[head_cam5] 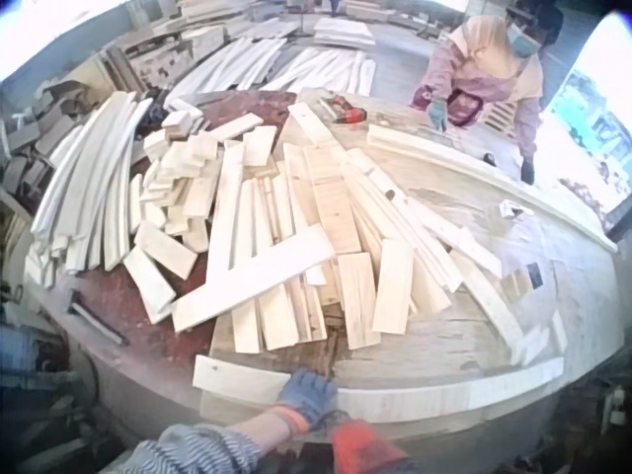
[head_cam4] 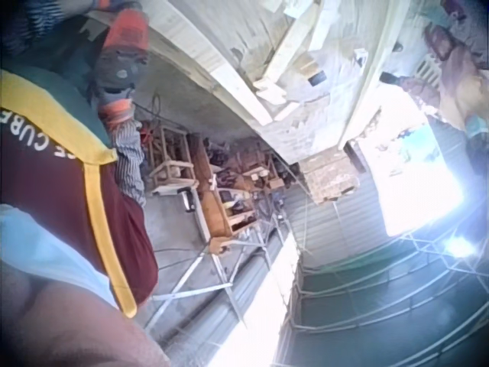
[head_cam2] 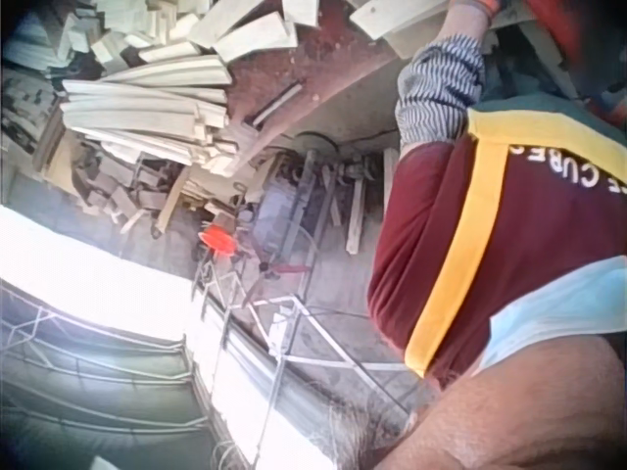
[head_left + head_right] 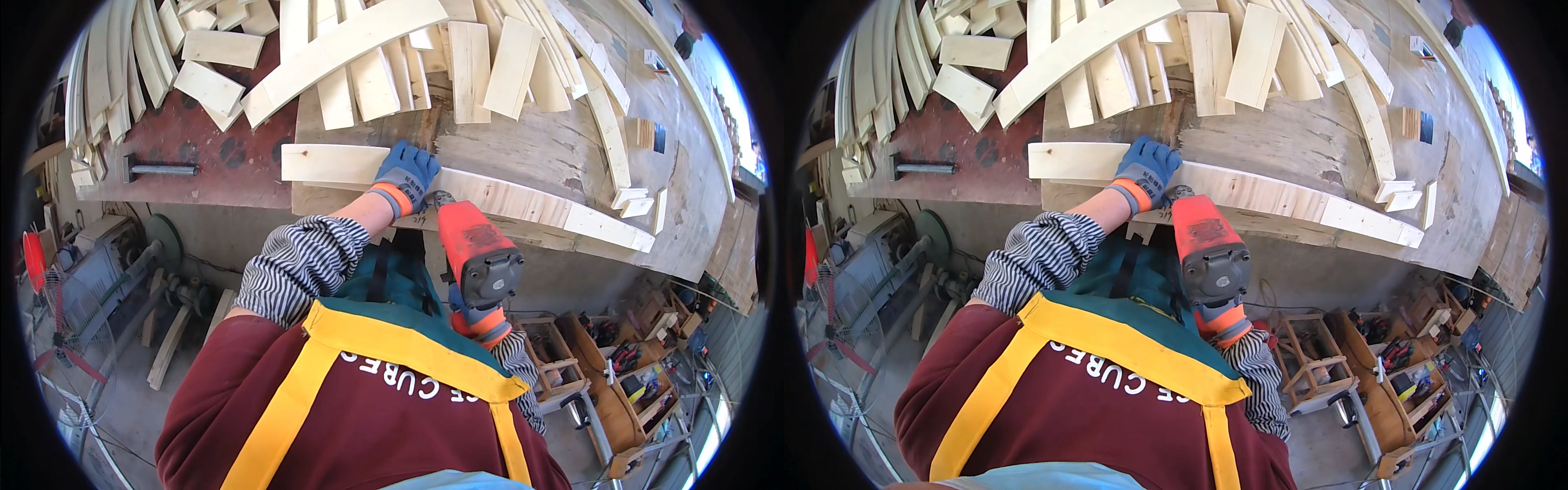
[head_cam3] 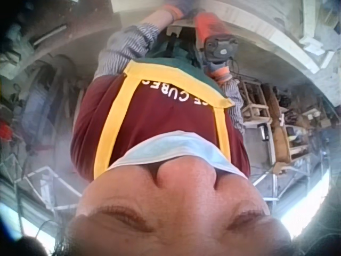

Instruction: The person selects small wooden planks from a pile on a workbench, aligns them, and uses a red nail gun to fasten them together. The person repeats this process, building a wooden structure piece by piece.

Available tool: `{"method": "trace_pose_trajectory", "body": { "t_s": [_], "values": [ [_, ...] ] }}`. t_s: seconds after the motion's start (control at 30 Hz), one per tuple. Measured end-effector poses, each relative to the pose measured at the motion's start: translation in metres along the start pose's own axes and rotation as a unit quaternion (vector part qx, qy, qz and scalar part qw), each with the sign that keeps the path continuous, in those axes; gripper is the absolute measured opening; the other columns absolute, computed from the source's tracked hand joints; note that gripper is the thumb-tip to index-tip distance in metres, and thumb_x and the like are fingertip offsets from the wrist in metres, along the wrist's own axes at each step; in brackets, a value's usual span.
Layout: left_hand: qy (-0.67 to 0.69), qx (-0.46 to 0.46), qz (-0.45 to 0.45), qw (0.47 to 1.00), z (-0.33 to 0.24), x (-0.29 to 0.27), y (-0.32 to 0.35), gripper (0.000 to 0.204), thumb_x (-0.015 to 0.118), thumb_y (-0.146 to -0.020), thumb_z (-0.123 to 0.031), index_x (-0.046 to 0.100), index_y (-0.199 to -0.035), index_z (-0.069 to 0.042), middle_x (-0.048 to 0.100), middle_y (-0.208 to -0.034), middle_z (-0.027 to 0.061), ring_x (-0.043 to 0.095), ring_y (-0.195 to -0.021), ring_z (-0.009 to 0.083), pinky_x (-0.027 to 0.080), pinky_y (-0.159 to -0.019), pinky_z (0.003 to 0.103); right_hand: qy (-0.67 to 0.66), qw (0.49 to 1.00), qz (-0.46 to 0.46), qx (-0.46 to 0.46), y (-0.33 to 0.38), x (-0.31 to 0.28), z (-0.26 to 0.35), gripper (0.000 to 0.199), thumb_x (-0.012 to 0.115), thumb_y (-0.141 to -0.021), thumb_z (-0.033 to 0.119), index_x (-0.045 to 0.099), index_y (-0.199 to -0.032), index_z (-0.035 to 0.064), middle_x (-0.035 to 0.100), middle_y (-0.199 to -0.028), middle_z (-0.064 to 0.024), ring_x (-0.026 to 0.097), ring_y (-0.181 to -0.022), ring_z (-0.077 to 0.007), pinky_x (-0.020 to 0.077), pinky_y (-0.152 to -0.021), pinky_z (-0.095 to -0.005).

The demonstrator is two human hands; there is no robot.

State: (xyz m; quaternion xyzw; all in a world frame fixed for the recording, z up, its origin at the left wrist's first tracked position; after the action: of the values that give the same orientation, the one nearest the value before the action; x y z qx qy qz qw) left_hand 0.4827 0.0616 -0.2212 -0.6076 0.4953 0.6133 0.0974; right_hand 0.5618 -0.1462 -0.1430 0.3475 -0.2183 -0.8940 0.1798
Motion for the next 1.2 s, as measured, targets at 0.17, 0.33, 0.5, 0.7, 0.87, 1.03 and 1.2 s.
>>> {"method": "trace_pose_trajectory", "body": {
  "t_s": [0.17,0.33,0.5,0.7,0.87,1.03,1.2],
  "values": [
    [-0.005,-0.005,-0.026,1.000,-0.002,0.001,-0.003,0.052,0.066,-0.081,-0.039,0.055,-0.124,-0.012,0.058,-0.119,0.0086,0.051,-0.117,0.0264,0.025,-0.113,0.049,-0.049,0.991,0.082,0.094,0.015,0.023,-0.042,0.037,0.056,-0.092,0.032,0.061,-0.123,0.0134,0.059,-0.126,-0.0146,0.053,-0.119,-0.0320,0.0414,-0.101,-0.0462],
    [-0.037,-0.013,-0.220,0.975,0.002,-0.011,0.030,0.102,0.074,-0.064,-0.064,0.041,-0.144,-0.010,0.048,-0.138,0.0129,0.040,-0.132,0.0346,0.023,-0.114,0.053,-0.233,0.964,0.001,0.127,-0.001,-0.003,-0.006,0.018,0.058,-0.091,0.021,0.062,-0.080,0.0083,0.060,-0.068,-0.0033,0.058,-0.060,-0.0175,0.0467,-0.057,-0.0338],
    [0.118,-0.053,-0.334,0.934,0.107,-0.052,0.110,0.106,0.068,-0.063,-0.074,0.040,-0.144,-0.011,0.046,-0.139,0.0082,0.039,-0.132,0.0303,0.023,-0.116,0.049,-0.285,0.945,0.066,0.144,0.000,0.007,-0.016,0.022,0.054,-0.093,0.024,0.062,-0.078,0.0095,0.059,-0.066,-0.0032,0.056,-0.061,-0.0178,0.0456,-0.057,-0.0343],
    [-0.019,-0.100,-0.059,0.993,0.137,0.016,0.101,0.094,0.072,-0.068,-0.064,0.043,-0.140,-0.013,0.051,-0.133,0.0083,0.045,-0.128,0.0269,0.030,-0.111,0.045,-0.170,0.981,0.033,0.087,-0.009,-0.011,0.003,0.025,0.052,-0.091,0.023,0.061,-0.071,0.0112,0.059,-0.067,-0.0045,0.057,-0.064,-0.0188,0.0458,-0.061,-0.0347],
    [-0.022,-0.054,-0.038,0.998,0.111,0.011,0.086,0.090,0.072,-0.071,-0.059,0.042,-0.141,-0.012,0.049,-0.134,0.0075,0.045,-0.127,0.0250,0.031,-0.110,0.045,-0.180,0.975,0.044,0.125,-0.005,-0.007,-0.001,0.026,0.052,-0.091,0.024,0.062,-0.071,0.0117,0.060,-0.068,-0.0044,0.057,-0.065,-0.0201,0.0461,-0.062,-0.0369],
    [-0.031,-0.054,-0.016,0.998,0.096,0.008,0.079,0.091,0.072,-0.073,-0.057,0.039,-0.144,-0.011,0.047,-0.138,0.0075,0.044,-0.128,0.0251,0.027,-0.113,0.049,-0.167,0.979,0.060,0.100,-0.007,-0.003,-0.009,0.023,0.055,-0.091,0.025,0.063,-0.074,0.0112,0.061,-0.068,-0.0040,0.058,-0.067,-0.0197,0.0465,-0.062,-0.0365],
    [-0.044,-0.098,-0.050,0.993,0.090,0.034,0.065,0.083,0.073,-0.075,-0.045,0.040,-0.144,-0.011,0.047,-0.137,0.0098,0.043,-0.128,0.0291,0.024,-0.113,0.057,-0.195,0.969,-0.007,0.149,0.018,0.004,-0.039,0.027,0.056,-0.093,0.025,0.062,-0.073,0.0094,0.059,-0.068,-0.0045,0.057,-0.066,-0.0205,0.0461,-0.064,-0.0352]
  ]
}}
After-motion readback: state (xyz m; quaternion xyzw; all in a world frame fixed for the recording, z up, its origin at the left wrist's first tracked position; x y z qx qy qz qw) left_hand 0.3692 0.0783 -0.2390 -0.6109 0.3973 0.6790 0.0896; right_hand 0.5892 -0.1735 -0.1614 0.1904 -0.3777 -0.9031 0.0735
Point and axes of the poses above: each hand's wrist, its own y-axis away from the middle knuckle, its own x-axis out of the palm, z = x × y, the point moved 10 cm from there along -y, towards the middle knuckle
